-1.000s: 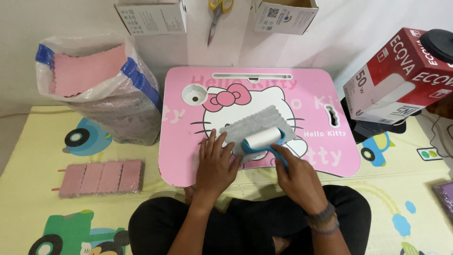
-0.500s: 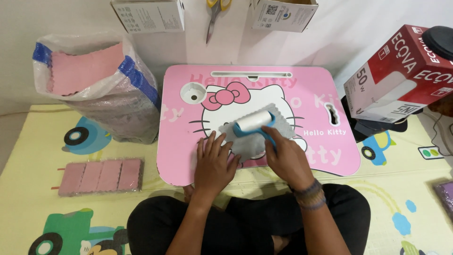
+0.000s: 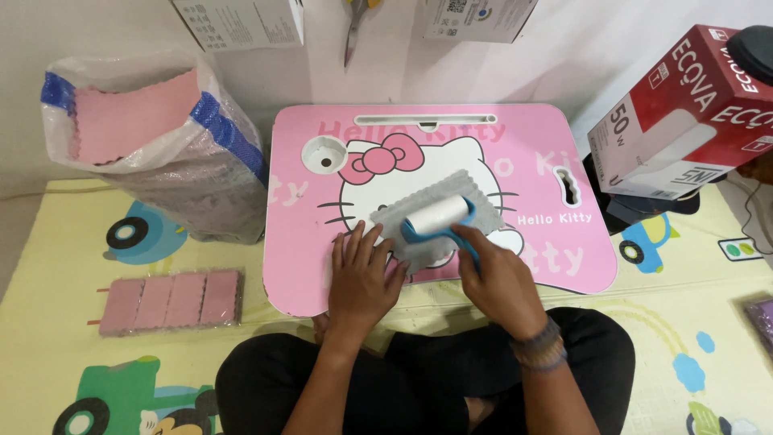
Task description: Cleaning small fabric squares with a lint roller and packaging them into individual plastic bags.
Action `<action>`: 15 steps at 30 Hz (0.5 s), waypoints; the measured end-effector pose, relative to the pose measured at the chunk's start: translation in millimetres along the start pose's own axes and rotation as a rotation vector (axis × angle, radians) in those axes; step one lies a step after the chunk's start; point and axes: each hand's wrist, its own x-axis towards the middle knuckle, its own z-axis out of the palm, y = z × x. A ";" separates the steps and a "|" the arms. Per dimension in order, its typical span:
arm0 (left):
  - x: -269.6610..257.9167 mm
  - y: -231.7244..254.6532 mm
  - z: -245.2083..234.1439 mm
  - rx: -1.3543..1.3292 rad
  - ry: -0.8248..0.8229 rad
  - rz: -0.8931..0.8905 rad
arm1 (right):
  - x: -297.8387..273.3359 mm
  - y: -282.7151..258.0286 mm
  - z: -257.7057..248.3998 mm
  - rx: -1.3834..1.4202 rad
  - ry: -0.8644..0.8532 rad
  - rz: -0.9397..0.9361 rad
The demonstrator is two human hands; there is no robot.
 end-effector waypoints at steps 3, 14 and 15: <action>-1.4 -1.1 3.7 0.001 0.012 -0.007 | 29.9 -3.6 9.2 -0.032 0.014 -0.044; -1.6 -1.4 4.4 0.005 0.036 0.007 | -14.2 -5.8 -8.4 0.012 -0.032 0.062; -1.9 -1.8 5.4 0.009 0.044 0.012 | -25.8 -5.2 -12.4 0.028 -0.044 0.116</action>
